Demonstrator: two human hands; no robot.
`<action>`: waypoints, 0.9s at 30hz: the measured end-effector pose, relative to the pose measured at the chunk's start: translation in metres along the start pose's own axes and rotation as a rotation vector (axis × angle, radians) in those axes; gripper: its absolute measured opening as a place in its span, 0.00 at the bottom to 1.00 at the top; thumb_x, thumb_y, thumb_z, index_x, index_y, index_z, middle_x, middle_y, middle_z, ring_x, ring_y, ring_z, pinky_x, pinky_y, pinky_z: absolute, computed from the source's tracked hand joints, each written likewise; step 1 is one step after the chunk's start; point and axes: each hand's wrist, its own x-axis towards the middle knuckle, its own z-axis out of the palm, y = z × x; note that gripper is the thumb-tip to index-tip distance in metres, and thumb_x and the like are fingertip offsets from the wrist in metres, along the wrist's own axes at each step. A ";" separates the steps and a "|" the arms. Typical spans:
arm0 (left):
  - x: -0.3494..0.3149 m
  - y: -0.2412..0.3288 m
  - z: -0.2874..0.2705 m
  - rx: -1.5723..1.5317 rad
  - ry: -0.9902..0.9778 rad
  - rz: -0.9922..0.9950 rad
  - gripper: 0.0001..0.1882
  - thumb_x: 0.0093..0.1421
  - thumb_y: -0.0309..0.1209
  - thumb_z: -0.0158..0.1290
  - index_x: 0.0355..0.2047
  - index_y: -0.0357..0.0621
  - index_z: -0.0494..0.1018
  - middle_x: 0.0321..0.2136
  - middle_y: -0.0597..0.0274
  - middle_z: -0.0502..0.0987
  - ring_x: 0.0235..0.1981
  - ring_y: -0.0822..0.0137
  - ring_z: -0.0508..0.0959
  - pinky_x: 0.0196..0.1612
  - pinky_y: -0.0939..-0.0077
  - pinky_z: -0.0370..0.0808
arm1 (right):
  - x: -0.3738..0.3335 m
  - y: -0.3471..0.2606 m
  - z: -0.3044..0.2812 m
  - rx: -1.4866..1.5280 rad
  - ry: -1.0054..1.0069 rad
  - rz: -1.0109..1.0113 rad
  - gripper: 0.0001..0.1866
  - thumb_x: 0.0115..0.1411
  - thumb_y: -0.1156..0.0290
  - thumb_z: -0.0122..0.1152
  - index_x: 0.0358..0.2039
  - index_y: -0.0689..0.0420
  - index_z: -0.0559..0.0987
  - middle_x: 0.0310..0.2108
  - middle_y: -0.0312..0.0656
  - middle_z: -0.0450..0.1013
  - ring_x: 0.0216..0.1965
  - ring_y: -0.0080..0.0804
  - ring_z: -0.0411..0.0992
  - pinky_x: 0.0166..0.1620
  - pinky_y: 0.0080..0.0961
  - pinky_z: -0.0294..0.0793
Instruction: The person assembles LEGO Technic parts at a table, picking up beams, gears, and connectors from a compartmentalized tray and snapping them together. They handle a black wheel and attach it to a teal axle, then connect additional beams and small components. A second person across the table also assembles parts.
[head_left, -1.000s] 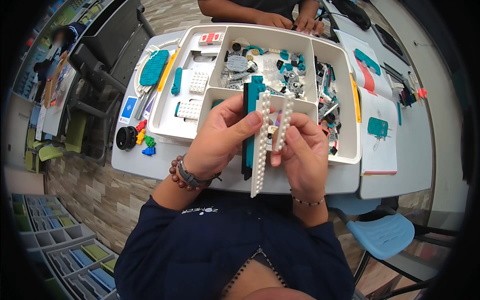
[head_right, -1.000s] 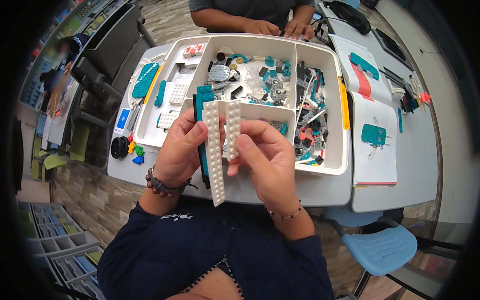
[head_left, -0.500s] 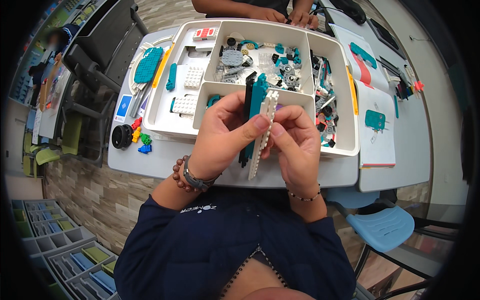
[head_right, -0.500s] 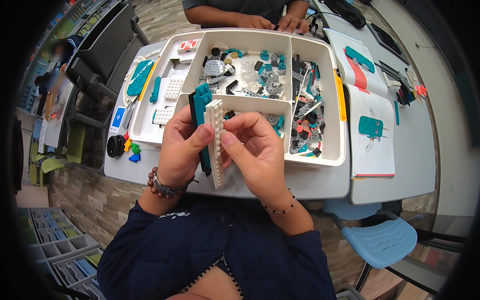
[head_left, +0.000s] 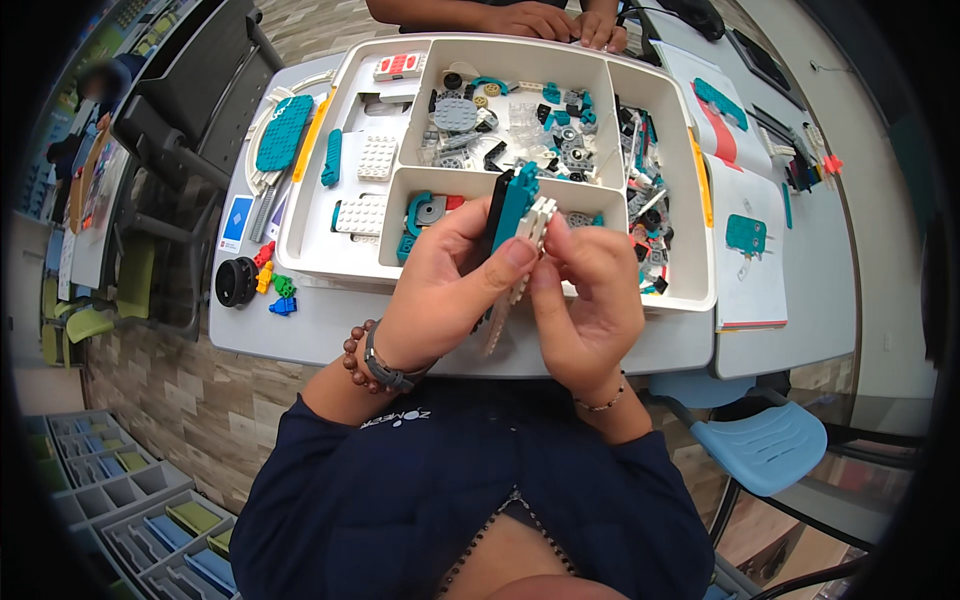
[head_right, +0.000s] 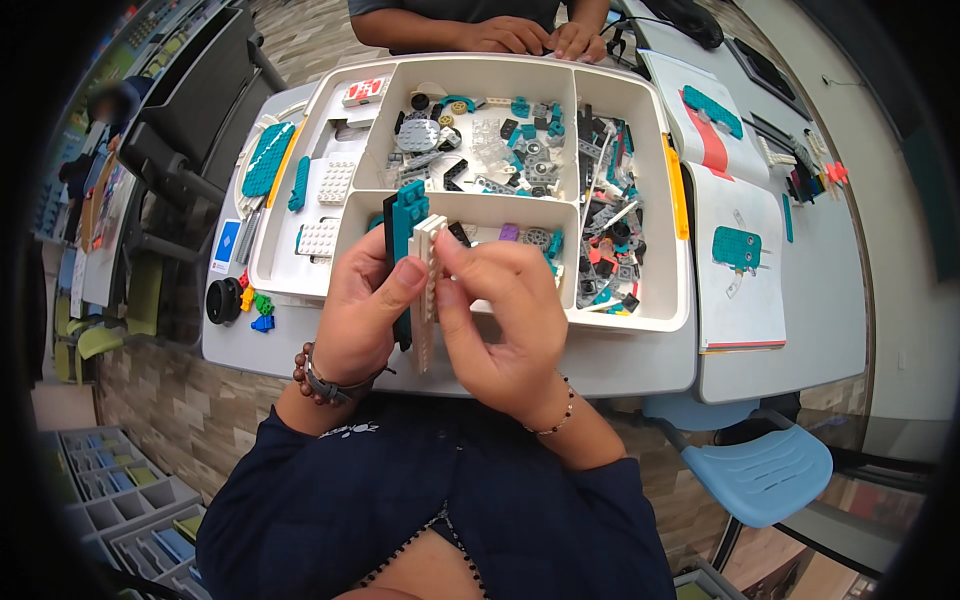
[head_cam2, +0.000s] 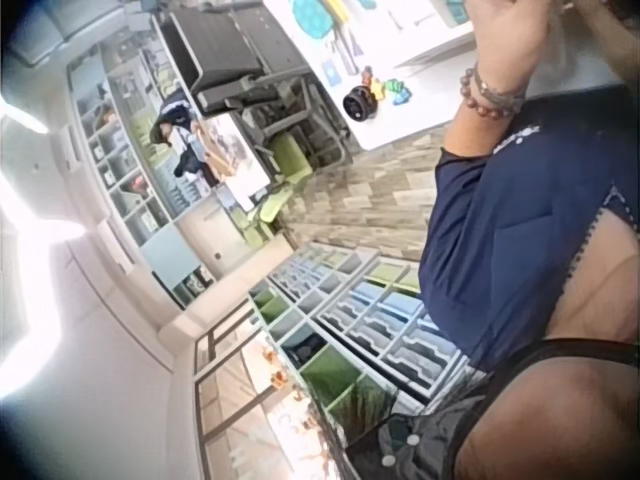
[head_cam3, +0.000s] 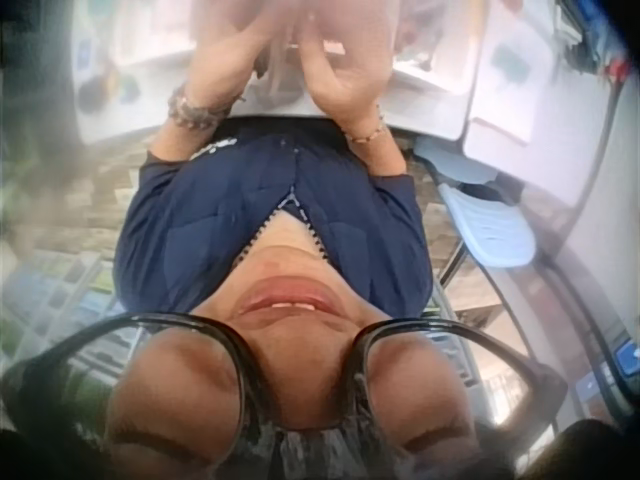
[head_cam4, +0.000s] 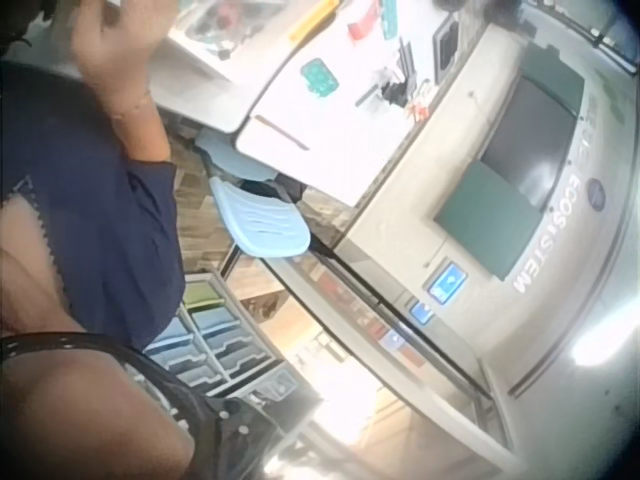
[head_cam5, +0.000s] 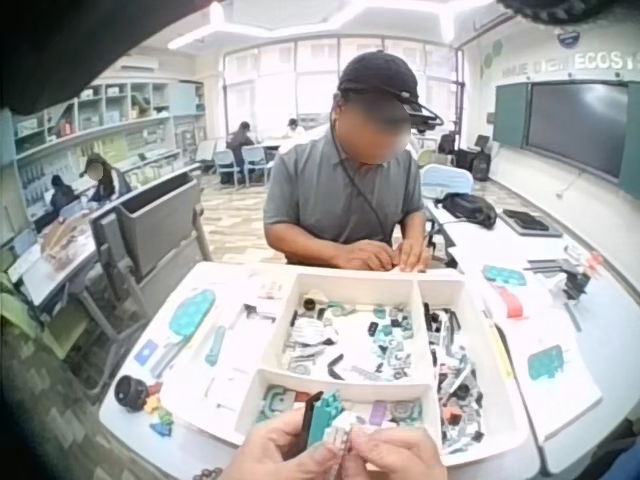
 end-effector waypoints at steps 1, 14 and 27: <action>-0.001 -0.002 -0.001 -0.025 -0.004 -0.009 0.20 0.60 0.34 0.50 0.49 0.36 0.64 0.40 0.66 0.71 0.39 0.79 0.69 0.43 0.84 0.68 | 0.000 0.003 0.000 -0.071 -0.014 -0.078 0.17 0.49 0.85 0.58 0.42 0.63 0.76 0.33 0.42 0.68 0.29 0.24 0.68 0.32 0.16 0.70; -0.015 -0.009 -0.003 0.144 0.087 0.035 0.21 0.64 0.34 0.41 0.54 0.36 0.55 0.45 0.62 0.66 0.45 0.74 0.65 0.50 0.78 0.63 | 0.001 0.004 0.006 -0.189 -0.045 -0.240 0.16 0.42 0.84 0.61 0.35 0.62 0.76 0.30 0.43 0.68 0.25 0.37 0.68 0.26 0.25 0.68; -0.016 -0.013 -0.001 0.250 0.007 0.180 0.18 0.63 0.43 0.42 0.39 0.38 0.60 0.33 0.61 0.62 0.35 0.71 0.64 0.41 0.76 0.61 | 0.000 -0.009 0.003 -0.263 0.011 -0.341 0.18 0.40 0.80 0.64 0.37 0.60 0.77 0.31 0.37 0.67 0.34 0.37 0.69 0.40 0.32 0.68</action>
